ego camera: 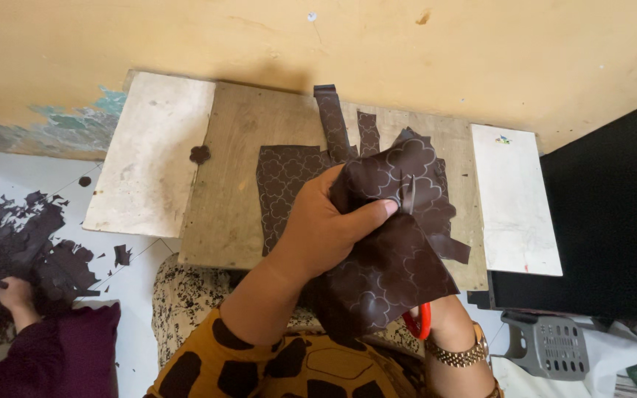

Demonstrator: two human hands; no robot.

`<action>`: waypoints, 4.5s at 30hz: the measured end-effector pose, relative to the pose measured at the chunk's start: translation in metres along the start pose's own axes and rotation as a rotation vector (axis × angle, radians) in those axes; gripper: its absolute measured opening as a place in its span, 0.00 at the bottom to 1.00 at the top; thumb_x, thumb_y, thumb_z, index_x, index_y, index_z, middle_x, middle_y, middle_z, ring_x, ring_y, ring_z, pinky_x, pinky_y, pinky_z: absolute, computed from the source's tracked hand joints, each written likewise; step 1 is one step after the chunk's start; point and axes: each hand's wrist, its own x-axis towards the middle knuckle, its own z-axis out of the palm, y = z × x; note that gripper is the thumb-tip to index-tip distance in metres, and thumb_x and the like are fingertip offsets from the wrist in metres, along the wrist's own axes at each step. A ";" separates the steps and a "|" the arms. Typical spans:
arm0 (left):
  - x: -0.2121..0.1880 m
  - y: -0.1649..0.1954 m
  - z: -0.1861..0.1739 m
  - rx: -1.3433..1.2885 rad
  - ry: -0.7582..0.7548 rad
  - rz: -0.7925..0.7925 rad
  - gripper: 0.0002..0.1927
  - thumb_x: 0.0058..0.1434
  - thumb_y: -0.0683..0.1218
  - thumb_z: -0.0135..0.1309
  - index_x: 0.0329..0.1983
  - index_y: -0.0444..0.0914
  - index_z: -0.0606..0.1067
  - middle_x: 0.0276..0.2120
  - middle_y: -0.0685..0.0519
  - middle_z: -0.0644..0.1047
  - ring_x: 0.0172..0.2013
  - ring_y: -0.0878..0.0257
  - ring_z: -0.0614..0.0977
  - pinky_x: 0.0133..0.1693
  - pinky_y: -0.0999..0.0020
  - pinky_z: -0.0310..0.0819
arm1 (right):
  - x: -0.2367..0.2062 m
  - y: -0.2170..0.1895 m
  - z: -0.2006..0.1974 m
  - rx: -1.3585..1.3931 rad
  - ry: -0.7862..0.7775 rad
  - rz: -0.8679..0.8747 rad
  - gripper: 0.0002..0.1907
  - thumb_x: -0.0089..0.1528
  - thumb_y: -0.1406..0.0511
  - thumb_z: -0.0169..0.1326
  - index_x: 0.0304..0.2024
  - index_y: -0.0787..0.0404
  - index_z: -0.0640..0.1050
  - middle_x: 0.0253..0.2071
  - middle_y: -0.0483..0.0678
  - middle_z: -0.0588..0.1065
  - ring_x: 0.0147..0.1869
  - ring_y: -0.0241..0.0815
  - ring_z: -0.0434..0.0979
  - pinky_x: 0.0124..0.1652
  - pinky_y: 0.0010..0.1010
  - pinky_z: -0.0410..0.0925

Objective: The person uses red-handled scissors to cut a brown patterned fabric into strips and shapes. They repeatedly reposition the fabric and trim edges while seated on the floor.

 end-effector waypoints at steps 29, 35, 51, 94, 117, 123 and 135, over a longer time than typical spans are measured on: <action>-0.012 0.018 -0.007 0.314 -0.142 0.073 0.14 0.67 0.48 0.60 0.50 0.35 0.75 0.39 0.52 0.81 0.41 0.69 0.79 0.45 0.71 0.77 | -0.005 -0.023 0.008 0.133 -0.114 0.029 0.31 0.69 0.60 0.53 0.69 0.71 0.67 0.63 0.57 0.72 0.63 0.43 0.72 0.58 0.34 0.68; -0.014 0.014 -0.001 0.246 -0.080 0.092 0.13 0.67 0.47 0.59 0.49 0.35 0.75 0.40 0.54 0.81 0.42 0.70 0.79 0.46 0.71 0.77 | 0.028 -0.050 0.052 0.264 0.062 0.095 0.31 0.67 0.59 0.49 0.71 0.63 0.62 0.69 0.52 0.67 0.69 0.45 0.69 0.64 0.37 0.64; -0.010 0.014 0.004 0.226 0.049 0.033 0.11 0.63 0.45 0.60 0.45 0.35 0.77 0.36 0.56 0.81 0.37 0.72 0.79 0.41 0.72 0.77 | 0.010 -0.015 0.012 -0.275 0.020 -0.065 0.25 0.63 0.69 0.56 0.63 0.67 0.72 0.56 0.55 0.76 0.56 0.46 0.74 0.52 0.36 0.71; -0.004 0.005 -0.006 0.123 0.015 0.048 0.13 0.63 0.43 0.61 0.48 0.33 0.78 0.40 0.54 0.82 0.41 0.70 0.79 0.47 0.71 0.77 | 0.019 -0.031 0.031 -0.096 -0.057 -0.053 0.29 0.63 0.58 0.56 0.63 0.66 0.71 0.57 0.52 0.76 0.57 0.40 0.76 0.53 0.32 0.72; -0.001 0.011 -0.017 0.210 -0.002 -0.020 0.09 0.61 0.41 0.58 0.44 0.33 0.79 0.35 0.57 0.82 0.37 0.72 0.79 0.41 0.73 0.76 | 0.020 -0.048 0.028 -0.285 -0.075 0.019 0.18 0.62 0.64 0.59 0.52 0.69 0.79 0.43 0.46 0.82 0.44 0.33 0.80 0.43 0.28 0.75; -0.001 0.017 -0.016 0.297 0.021 -0.015 0.11 0.60 0.42 0.59 0.44 0.34 0.80 0.34 0.56 0.82 0.36 0.72 0.79 0.40 0.73 0.77 | 0.019 -0.050 0.026 -0.303 -0.105 -0.009 0.21 0.62 0.59 0.58 0.52 0.68 0.79 0.43 0.44 0.82 0.44 0.31 0.79 0.44 0.27 0.74; 0.002 0.020 -0.023 0.477 0.015 -0.085 0.12 0.57 0.46 0.60 0.41 0.34 0.80 0.30 0.54 0.83 0.32 0.70 0.80 0.37 0.71 0.77 | 0.018 -0.046 0.024 -0.265 -0.137 0.010 0.22 0.64 0.57 0.60 0.50 0.69 0.81 0.41 0.44 0.82 0.43 0.31 0.77 0.43 0.27 0.73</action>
